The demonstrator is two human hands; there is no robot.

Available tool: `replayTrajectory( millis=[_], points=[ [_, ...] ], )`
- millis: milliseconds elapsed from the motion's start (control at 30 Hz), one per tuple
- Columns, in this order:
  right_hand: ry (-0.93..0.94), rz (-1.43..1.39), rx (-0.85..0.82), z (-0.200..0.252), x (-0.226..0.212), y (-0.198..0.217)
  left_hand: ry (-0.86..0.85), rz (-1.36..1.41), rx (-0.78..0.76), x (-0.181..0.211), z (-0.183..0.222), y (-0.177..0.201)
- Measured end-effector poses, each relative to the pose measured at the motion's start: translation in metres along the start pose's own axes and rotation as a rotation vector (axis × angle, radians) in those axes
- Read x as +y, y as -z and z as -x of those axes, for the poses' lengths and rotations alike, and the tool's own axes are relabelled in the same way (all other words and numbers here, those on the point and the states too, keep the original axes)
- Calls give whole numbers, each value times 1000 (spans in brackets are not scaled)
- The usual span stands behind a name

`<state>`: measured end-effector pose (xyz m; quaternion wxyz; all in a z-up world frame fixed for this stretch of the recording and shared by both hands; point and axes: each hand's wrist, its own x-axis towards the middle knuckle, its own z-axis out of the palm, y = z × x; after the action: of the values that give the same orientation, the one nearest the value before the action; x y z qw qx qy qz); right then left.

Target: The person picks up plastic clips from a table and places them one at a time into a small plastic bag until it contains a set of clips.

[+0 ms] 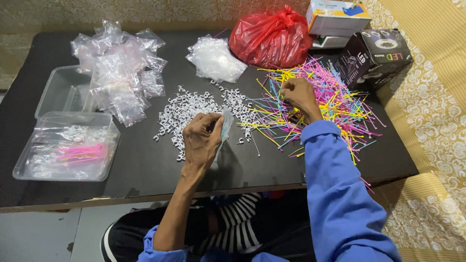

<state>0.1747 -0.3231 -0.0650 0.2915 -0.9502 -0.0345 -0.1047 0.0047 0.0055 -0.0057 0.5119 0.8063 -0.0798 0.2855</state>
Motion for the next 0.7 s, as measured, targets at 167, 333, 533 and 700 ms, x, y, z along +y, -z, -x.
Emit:
replayTrajectory(
  millis=[167, 333, 533, 700],
  points=[
    [-58, 270, -58, -13, 9, -31, -5, -6, -9, 3, -1, 1],
    [-141, 526, 133, 28, -83, -14, 0, -9, -14, 7, 0, 6],
    [-35, 240, -41, -10, 31, -31, 5, -15, -1, 12, -1, 14],
    [-34, -128, 87, 4, 31, 3, -4, -19, -8, 15, 0, 13]
  ],
)
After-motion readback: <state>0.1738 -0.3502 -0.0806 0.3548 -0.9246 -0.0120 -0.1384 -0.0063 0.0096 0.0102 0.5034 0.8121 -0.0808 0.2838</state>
